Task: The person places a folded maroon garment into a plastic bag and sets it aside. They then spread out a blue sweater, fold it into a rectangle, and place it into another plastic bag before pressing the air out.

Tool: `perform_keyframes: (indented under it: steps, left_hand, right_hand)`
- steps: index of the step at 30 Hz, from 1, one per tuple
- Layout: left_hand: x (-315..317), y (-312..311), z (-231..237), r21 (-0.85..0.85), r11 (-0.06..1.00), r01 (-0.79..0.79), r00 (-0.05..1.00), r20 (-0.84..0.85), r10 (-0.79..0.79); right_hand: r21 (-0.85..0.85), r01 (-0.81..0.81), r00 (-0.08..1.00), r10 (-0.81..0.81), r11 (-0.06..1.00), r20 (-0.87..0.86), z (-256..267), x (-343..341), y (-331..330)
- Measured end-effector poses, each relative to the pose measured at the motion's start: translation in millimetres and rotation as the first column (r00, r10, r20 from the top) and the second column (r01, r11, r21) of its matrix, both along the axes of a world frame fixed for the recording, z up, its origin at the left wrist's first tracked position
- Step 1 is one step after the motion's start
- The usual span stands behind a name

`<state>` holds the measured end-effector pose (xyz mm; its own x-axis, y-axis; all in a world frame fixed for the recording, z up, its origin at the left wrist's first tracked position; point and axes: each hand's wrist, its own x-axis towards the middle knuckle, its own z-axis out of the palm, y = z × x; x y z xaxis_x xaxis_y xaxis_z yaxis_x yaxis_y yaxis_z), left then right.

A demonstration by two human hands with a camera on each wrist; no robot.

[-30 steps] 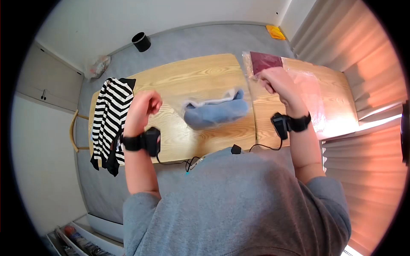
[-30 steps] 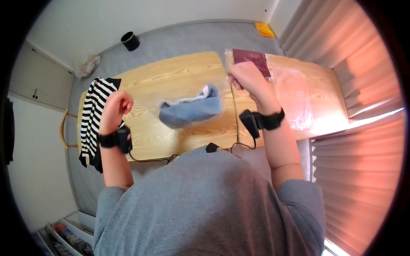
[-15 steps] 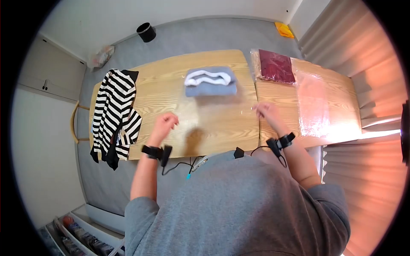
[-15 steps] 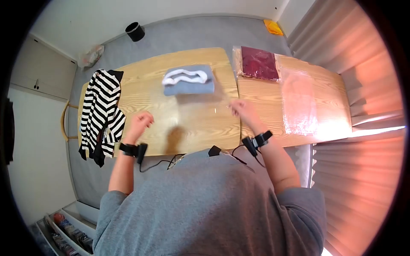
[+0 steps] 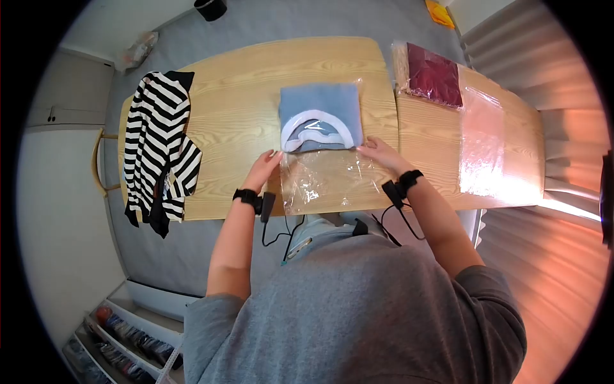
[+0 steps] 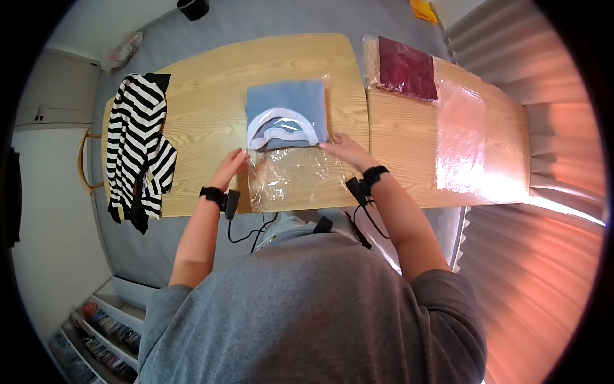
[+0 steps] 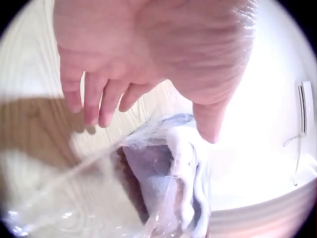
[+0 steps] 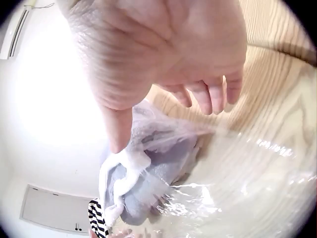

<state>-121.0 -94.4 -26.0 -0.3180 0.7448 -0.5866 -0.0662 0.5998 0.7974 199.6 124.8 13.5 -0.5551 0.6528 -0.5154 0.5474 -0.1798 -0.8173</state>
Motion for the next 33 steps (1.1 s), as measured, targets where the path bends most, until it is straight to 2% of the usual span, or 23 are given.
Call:
perform_keyframes:
  steps: [1,3,4,5,6,7,9,10,12,15,16,17,19,21,23,26,27,28,29,30,33]
  left_hand:
    - [2.2,12.0,-8.2,0.003,0.999,-0.035,0.999,0.028,0.035]
    - [21.4,39.8,63.1,-0.049,0.999,0.023,0.994,0.104,-0.018]
    - [25.7,47.1,71.7,-0.055,0.998,0.025,0.994,0.109,-0.019]
    - [28.5,53.6,75.8,-0.106,0.994,0.015,0.996,0.090,-0.005]
    - [29.5,57.6,75.6,-0.157,0.988,0.004,0.997,0.071,0.007]
    - [26.3,57.5,63.7,-0.163,0.987,0.009,0.997,0.077,0.003]
    - [18.2,53.5,31.9,-0.101,0.995,0.014,0.944,0.329,0.021]
    - [18.7,53.0,29.7,-0.103,0.995,0.018,0.943,0.332,0.017]
    - [18.9,50.9,26.9,-0.151,0.988,-0.038,0.942,0.325,0.086]
    - [18.6,46.1,15.9,-0.108,0.994,-0.008,0.945,0.325,0.043]
    - [23.5,47.2,27.1,-0.154,0.986,-0.068,0.953,0.283,0.110]
    - [25.5,46.6,30.3,-0.151,0.986,-0.070,0.954,0.280,0.110]
    - [26.9,46.0,34.0,-0.156,0.987,-0.042,0.984,0.163,0.068]
    - [29.9,42.5,24.5,-0.127,0.990,-0.068,0.979,0.182,0.091]
    - [37.3,41.9,26.1,-0.078,0.982,-0.173,0.959,0.214,0.186]
    - [35.4,35.8,26.0,-0.105,0.988,-0.110,0.960,0.247,0.133]
    - [32.9,32.2,25.9,-0.107,0.988,-0.110,0.960,0.247,0.133]
    - [28.8,28.6,28.9,-0.141,0.982,-0.128,0.912,0.372,0.173]
    - [25.1,25.4,32.0,-0.176,0.974,-0.142,0.846,0.489,0.211]
    - [19.1,20.2,36.1,-0.143,0.983,-0.118,0.802,0.570,0.180]
    - [8.2,16.5,33.3,-0.189,0.979,-0.077,0.748,0.639,0.182]
  right_hand:
    - [-0.009,0.002,1.000,-0.002,1.000,0.006,9.8,-12.7,-1.5]
    - [-0.186,0.005,0.998,-0.015,0.983,-0.053,38.0,-33.0,1.7]
    - [-0.192,0.008,0.999,-0.018,0.981,-0.048,29.7,-33.5,5.2]
    - [-0.268,0.019,0.997,-0.037,0.963,-0.062,19.4,-32.9,9.2]
    - [-0.342,0.029,0.996,-0.058,0.939,-0.073,10.1,-30.3,13.5]
    - [-0.347,0.035,0.996,-0.062,0.937,-0.067,6.5,-28.3,18.3]
    - [-0.563,-0.007,1.000,0.010,0.826,0.002,2.6,-24.4,25.6]
    - [-0.590,0.025,0.999,-0.037,0.807,-0.007,1.1,-23.3,24.0]
    - [-0.561,0.040,0.998,-0.064,0.827,-0.024,-5.1,-21.6,18.9]
    - [-0.488,0.079,0.995,-0.095,0.869,-0.008,-14.0,-21.3,13.6]
    - [-0.462,0.080,0.996,-0.085,0.883,0.010,-15.7,-19.5,11.4]
    - [-0.435,0.081,0.997,-0.077,0.897,0.027,-17.7,-17.6,8.4]
    - [-0.441,0.095,0.995,-0.104,0.892,0.004,-19.0,-17.1,-0.3]
    - [-0.343,0.122,0.992,-0.125,0.932,0.015,-16.3,-16.2,-7.2]
    - [-0.356,0.122,0.992,-0.129,0.926,0.004,-23.1,-13.8,-10.3]
    - [-0.377,0.188,0.982,-0.179,0.907,0.060,-21.9,-12.7,-15.5]
    - [-0.424,0.104,0.991,-0.130,0.900,-0.034,-18.6,-9.9,-13.7]
    - [-0.461,0.017,0.988,-0.086,0.887,-0.129,-17.8,-7.1,-11.9]
    - [-0.461,0.019,0.988,-0.087,0.887,-0.128,-17.3,-5.9,-8.2]
    - [-0.512,0.030,0.981,-0.123,0.858,-0.150,-16.8,-4.9,-2.7]
    - [-0.582,0.057,0.977,-0.165,0.811,-0.135,-5.0,-7.3,-0.2]
